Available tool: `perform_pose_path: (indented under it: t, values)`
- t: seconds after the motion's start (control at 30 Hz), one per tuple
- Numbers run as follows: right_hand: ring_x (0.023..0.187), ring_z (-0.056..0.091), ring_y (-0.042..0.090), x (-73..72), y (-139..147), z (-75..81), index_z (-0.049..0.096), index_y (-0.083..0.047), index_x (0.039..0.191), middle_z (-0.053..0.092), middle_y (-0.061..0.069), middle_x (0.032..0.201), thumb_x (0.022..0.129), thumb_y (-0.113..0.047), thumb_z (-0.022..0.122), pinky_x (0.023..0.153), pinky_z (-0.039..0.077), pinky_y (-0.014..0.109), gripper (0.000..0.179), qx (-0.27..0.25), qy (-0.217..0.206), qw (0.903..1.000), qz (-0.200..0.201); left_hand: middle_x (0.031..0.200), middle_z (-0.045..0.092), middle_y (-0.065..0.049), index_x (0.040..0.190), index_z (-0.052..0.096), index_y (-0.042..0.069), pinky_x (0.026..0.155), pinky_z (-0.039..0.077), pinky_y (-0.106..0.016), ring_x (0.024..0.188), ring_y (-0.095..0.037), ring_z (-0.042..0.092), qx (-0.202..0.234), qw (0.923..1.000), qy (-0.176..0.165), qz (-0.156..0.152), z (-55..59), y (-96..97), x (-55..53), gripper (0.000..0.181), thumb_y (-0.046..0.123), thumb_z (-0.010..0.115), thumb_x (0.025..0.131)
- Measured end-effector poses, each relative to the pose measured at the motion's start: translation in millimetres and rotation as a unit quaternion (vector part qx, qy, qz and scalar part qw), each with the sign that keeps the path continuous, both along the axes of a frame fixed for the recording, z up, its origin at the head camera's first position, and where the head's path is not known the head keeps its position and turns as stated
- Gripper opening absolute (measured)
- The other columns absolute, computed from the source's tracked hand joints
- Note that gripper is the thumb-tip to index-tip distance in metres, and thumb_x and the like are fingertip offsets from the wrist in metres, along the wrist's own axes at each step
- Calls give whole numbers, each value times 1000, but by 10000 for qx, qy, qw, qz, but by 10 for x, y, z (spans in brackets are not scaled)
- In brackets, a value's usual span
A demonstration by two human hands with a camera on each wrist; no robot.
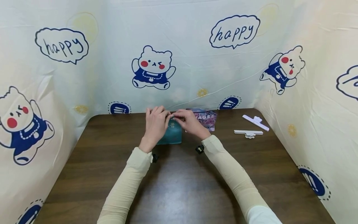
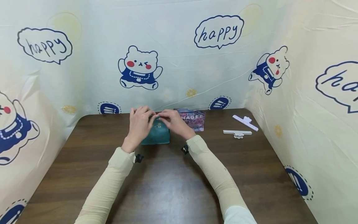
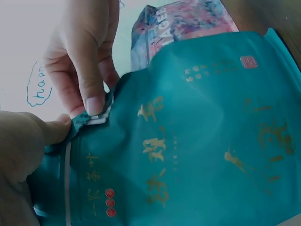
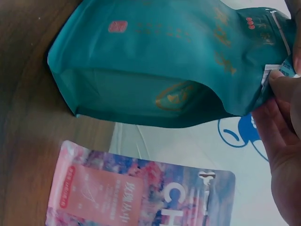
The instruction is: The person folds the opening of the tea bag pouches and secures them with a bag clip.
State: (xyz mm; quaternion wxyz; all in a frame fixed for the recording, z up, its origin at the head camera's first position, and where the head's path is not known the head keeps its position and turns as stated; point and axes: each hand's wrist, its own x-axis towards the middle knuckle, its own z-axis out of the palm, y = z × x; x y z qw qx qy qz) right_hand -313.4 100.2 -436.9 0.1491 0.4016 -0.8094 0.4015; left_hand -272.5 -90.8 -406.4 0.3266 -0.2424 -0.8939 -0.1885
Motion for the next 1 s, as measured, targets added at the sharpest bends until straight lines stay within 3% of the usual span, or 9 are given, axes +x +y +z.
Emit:
perform_pose_path:
  t: [0.23,0.43,0.57,0.83,1.0]
  values:
    - [71,61,8,11,13,-40,77,-6,115,74,8,100,95,-4,70,65,53,24,21,-226,151,9996,-87,84,59,-5,91,77,8,80,31,-46,77,-26,51,-13,10000,5,21,-26,9,2,17,23,71,97]
    - [81,69,16,29,143,-87,74,-8,121,73,7,109,101,-14,63,75,57,27,24,-75,-803,9967,-21,82,58,-4,92,78,10,78,32,-44,76,-25,51,-66,10000,66,-15,-36,-7,-10,17,25,71,97]
    - [86,69,21,25,194,-110,72,-8,126,71,7,111,102,-8,61,78,57,29,27,67,-1145,9934,-47,82,58,-4,93,79,10,78,32,-44,75,-25,51,-65,9999,88,-16,-32,-7,-24,18,26,70,97]
    - [86,72,19,-10,157,-130,75,-2,117,74,12,104,98,-3,64,79,59,27,22,-156,-705,9974,16,81,57,-4,92,79,9,78,32,-44,74,-25,49,-44,9999,117,-24,-38,4,-16,15,23,73,95]
    - [88,73,20,-6,155,-107,75,-2,118,75,13,107,97,1,65,78,59,27,24,-198,-773,9968,21,82,58,-4,93,79,9,79,33,-44,75,-25,50,-35,9999,101,-6,-28,-3,-12,17,25,71,96]
